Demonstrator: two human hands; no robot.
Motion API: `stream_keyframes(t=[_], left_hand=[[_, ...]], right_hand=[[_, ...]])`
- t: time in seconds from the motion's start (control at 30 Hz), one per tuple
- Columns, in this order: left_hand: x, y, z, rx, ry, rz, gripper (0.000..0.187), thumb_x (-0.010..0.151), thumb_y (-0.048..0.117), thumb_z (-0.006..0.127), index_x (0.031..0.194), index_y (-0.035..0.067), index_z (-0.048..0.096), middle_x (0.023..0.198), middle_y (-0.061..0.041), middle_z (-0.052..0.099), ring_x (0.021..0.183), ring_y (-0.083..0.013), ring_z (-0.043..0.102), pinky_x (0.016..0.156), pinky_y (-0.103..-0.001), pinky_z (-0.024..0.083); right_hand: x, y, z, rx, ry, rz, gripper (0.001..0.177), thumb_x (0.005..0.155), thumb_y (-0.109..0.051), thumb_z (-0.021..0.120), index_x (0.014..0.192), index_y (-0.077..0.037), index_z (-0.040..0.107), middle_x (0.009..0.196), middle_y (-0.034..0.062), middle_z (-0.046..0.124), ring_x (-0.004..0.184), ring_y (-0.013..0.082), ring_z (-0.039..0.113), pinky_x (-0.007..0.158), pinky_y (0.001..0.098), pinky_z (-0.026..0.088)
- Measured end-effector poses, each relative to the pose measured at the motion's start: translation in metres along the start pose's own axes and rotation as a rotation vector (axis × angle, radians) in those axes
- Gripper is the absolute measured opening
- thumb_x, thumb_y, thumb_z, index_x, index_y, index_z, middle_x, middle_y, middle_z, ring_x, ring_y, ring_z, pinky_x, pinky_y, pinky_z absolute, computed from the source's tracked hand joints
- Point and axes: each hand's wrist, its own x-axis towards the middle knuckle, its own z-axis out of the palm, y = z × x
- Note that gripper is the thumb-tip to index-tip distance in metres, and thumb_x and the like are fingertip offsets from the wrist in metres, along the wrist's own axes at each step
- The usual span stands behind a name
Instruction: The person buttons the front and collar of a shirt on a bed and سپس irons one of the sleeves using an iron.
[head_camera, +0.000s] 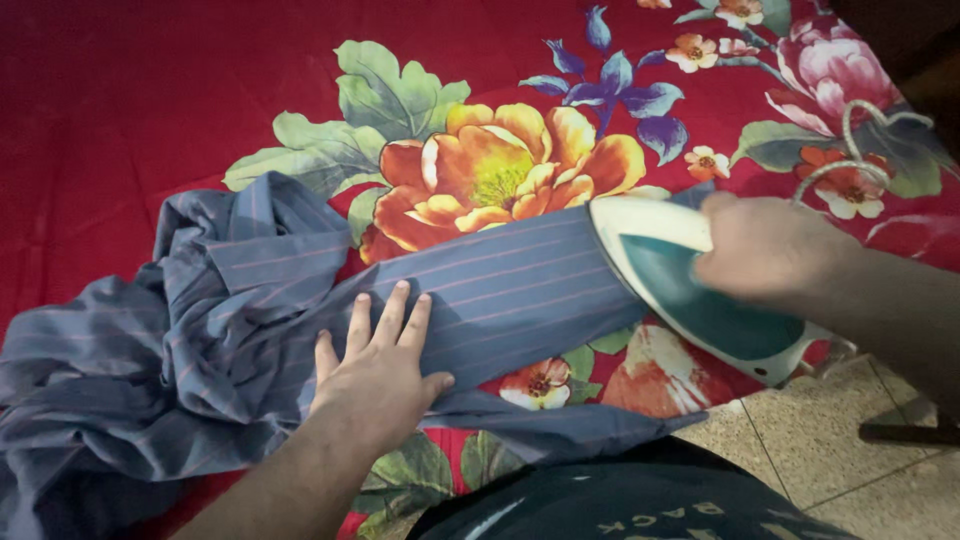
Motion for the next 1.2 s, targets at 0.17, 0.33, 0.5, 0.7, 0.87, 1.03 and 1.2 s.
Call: stream_keyframes(t=[0.17, 0.33, 0.5, 0.7, 0.87, 1.03, 1.2], left_hand=[[-0.003, 0.004, -0.006, 0.019, -0.021, -0.015, 0.094, 0.096, 0.056, 0.058, 0.162, 0.026, -0.002, 0.170, 0.004, -0.011, 0.157, -0.0300, -0.006, 0.120, -0.064, 0.012], [-0.005, 0.004, -0.009, 0.044, -0.038, -0.021, 0.092, 0.097, 0.058, 0.055, 0.161, 0.026, -0.003, 0.170, 0.004, -0.011, 0.156, -0.0295, -0.005, 0.121, -0.062, 0.012], [-0.006, 0.005, -0.010, 0.042, -0.039, -0.026, 0.092, 0.097, 0.058, 0.055, 0.162, 0.027, -0.003, 0.170, 0.005, -0.010, 0.157, -0.0281, -0.005, 0.122, -0.061, 0.013], [-0.005, 0.006, -0.013, 0.044, -0.071, -0.035, 0.091, 0.098, 0.058, 0.055, 0.161, 0.027, -0.003, 0.170, 0.005, -0.012, 0.156, -0.0280, -0.006, 0.121, -0.062, 0.012], [-0.005, 0.007, -0.013, 0.020, -0.051, -0.041, 0.093, 0.096, 0.056, 0.059, 0.161, 0.027, 0.000, 0.170, 0.005, -0.010, 0.157, -0.0280, -0.005, 0.122, -0.061, 0.014], [-0.004, 0.009, -0.013, 0.033, -0.031, -0.042, 0.095, 0.094, 0.056, 0.062, 0.161, 0.027, 0.001, 0.171, 0.005, -0.010, 0.157, -0.0277, -0.004, 0.122, -0.061, 0.016], [-0.002, 0.011, -0.014, -0.012, -0.043, -0.065, 0.097, 0.093, 0.053, 0.066, 0.161, 0.028, 0.002, 0.171, 0.006, -0.010, 0.157, -0.0274, -0.004, 0.122, -0.062, 0.016]], right_hand=[[0.016, 0.003, -0.006, -0.059, 0.057, -0.034, 0.040, 0.086, -0.020, 0.065, 0.120, 0.000, 0.063, 0.101, 0.0256, 0.076, 0.097, 0.0395, 0.075, 0.090, 0.0497, 0.058], [0.021, -0.006, -0.012, -0.074, 0.046, -0.064, 0.041, 0.085, -0.018, 0.064, 0.122, 0.000, 0.063, 0.095, 0.0237, 0.078, 0.088, 0.0356, 0.077, 0.084, 0.0473, 0.061], [0.015, -0.011, -0.024, 0.007, -0.129, 0.023, 0.044, 0.095, -0.031, 0.064, 0.124, 0.002, 0.060, 0.085, 0.0203, 0.076, 0.072, 0.0293, 0.074, 0.071, 0.0410, 0.058], [0.015, 0.006, -0.008, 0.107, -0.183, 0.023, 0.047, 0.098, -0.039, 0.053, 0.119, 0.002, 0.062, 0.082, 0.0159, 0.072, 0.066, 0.0277, 0.077, 0.066, 0.0435, 0.062], [0.028, 0.010, -0.005, 0.074, -0.055, 0.026, 0.050, 0.102, -0.041, 0.049, 0.103, 0.004, 0.070, 0.074, 0.0167, 0.072, 0.065, 0.0295, 0.074, 0.065, 0.0438, 0.061], [0.040, 0.013, -0.013, 0.166, -0.004, 0.010, 0.049, 0.100, -0.039, 0.050, 0.096, 0.004, 0.073, 0.071, 0.0169, 0.073, 0.064, 0.0288, 0.072, 0.064, 0.0430, 0.058], [0.028, 0.021, -0.006, 0.230, -0.153, 0.085, 0.052, 0.102, -0.040, 0.046, 0.098, 0.003, 0.074, 0.077, 0.0172, 0.076, 0.064, 0.0276, 0.075, 0.064, 0.0441, 0.060]])
